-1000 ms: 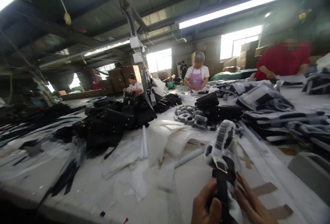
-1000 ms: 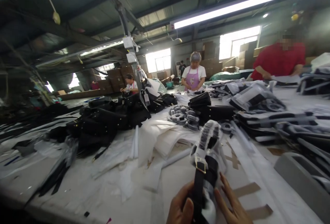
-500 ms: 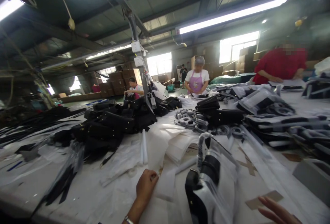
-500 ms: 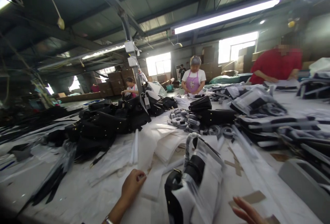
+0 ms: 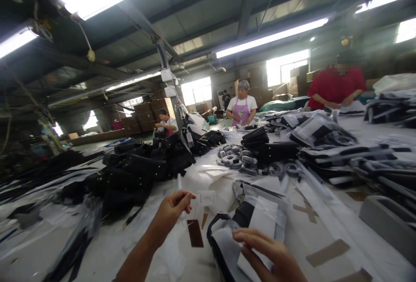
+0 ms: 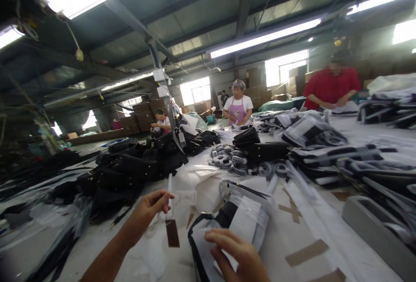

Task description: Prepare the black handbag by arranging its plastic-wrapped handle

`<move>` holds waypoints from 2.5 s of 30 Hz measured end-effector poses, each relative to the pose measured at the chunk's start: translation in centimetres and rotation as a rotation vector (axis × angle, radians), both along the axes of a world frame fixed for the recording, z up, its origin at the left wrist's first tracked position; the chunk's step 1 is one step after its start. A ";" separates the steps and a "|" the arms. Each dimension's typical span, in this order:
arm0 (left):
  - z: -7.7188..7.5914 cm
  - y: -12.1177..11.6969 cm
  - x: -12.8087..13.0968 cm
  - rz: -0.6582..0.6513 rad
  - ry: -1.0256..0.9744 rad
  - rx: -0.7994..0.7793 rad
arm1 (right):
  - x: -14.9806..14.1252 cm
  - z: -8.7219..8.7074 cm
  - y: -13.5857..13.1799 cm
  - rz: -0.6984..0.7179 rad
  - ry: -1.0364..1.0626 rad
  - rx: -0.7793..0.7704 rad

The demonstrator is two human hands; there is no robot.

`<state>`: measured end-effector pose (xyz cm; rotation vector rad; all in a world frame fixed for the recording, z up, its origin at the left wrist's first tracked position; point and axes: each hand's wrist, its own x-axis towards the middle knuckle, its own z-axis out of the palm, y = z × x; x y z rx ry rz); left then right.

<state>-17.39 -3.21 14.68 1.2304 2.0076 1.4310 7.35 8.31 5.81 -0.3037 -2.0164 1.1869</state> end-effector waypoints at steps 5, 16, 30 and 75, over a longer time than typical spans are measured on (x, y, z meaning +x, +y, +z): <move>3.6 1.2 3.4 -0.188 -0.009 -0.055 | -3.6 3.8 1.4 0.081 0.053 -0.072; 5.6 2.9 7.4 -0.284 -0.129 -0.072 | -2.8 4.6 2.3 0.278 0.161 -0.587; 4.9 4.3 9.2 -0.442 -0.561 0.267 | -1.5 -0.6 2.8 0.291 0.132 -0.739; -10.4 7.7 14.0 -0.563 -0.536 -0.228 | 8.8 -1.0 4.0 -0.059 -0.294 -0.394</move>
